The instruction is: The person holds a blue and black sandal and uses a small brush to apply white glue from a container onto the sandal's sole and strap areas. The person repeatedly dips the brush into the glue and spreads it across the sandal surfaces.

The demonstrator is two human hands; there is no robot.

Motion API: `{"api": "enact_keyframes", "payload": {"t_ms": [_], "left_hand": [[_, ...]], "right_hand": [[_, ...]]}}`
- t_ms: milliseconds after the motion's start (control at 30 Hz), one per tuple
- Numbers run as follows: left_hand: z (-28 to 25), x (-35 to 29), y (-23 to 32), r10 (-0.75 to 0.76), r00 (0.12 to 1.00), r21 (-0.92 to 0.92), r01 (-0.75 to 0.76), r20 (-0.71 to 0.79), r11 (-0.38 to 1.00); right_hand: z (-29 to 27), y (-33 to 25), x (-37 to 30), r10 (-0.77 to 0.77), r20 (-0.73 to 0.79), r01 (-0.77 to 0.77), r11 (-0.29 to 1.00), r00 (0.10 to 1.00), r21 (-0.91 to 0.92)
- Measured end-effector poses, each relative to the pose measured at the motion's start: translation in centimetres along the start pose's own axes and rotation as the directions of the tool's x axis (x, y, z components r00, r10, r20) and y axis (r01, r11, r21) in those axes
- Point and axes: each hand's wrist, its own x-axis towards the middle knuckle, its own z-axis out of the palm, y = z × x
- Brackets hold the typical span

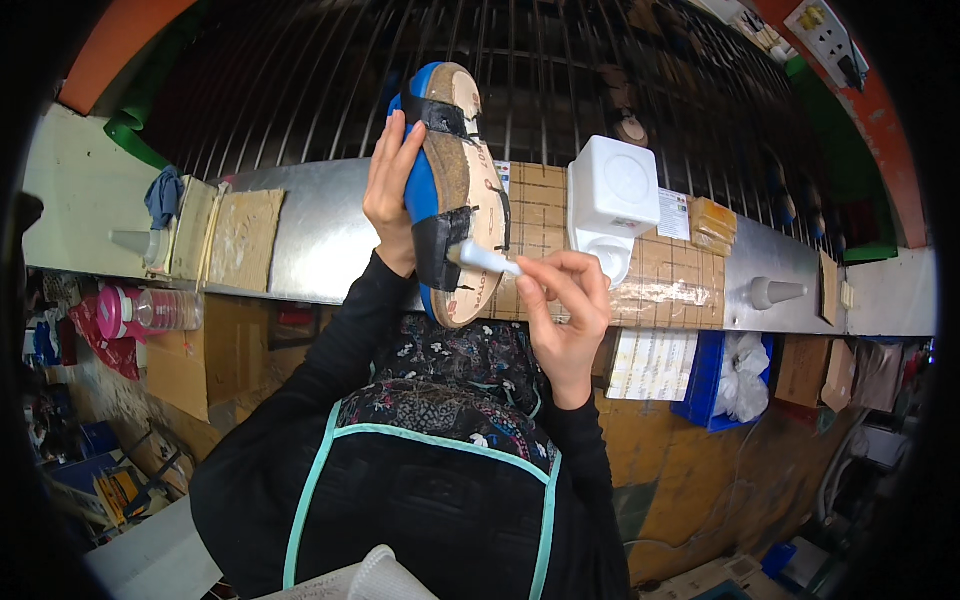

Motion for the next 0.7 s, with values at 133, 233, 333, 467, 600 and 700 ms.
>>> {"api": "enact_keyframes", "payload": {"t_ms": [133,233,333,467,600,700], "left_hand": [[0.07,0.02,0.15,0.017,1.0,-0.002,-0.017,-0.003,1.0],[0.08,0.1,0.12,0.027,1.0,-0.002,-0.027,-0.008,1.0],[-0.01,0.16,0.06,0.042,0.999,0.01,-0.042,-0.005,0.999],[-0.08,0.22,-0.02,0.046,0.999,0.018,-0.047,0.004,0.999],[0.03,0.32,-0.09,0.035,0.999,0.02,-0.035,0.006,0.999],[0.07,0.41,-0.13,0.028,1.0,0.02,-0.028,0.011,0.999]], "right_hand": [[0.37,0.02,0.9,-0.021,-0.041,0.021,1.0,0.999,0.003],[0.58,-0.08,1.12,-0.024,-0.075,0.027,0.999,0.997,0.032],[0.42,-0.13,1.11,-0.037,-0.047,0.037,0.999,0.998,0.006],[-0.07,0.0,0.99,-0.039,0.003,0.039,0.999,0.999,-0.029],[-0.23,0.21,0.67,-0.064,0.02,0.065,0.996,0.998,-0.065],[-0.12,0.28,0.33,-0.054,0.016,0.055,0.997,0.998,-0.061]]}}
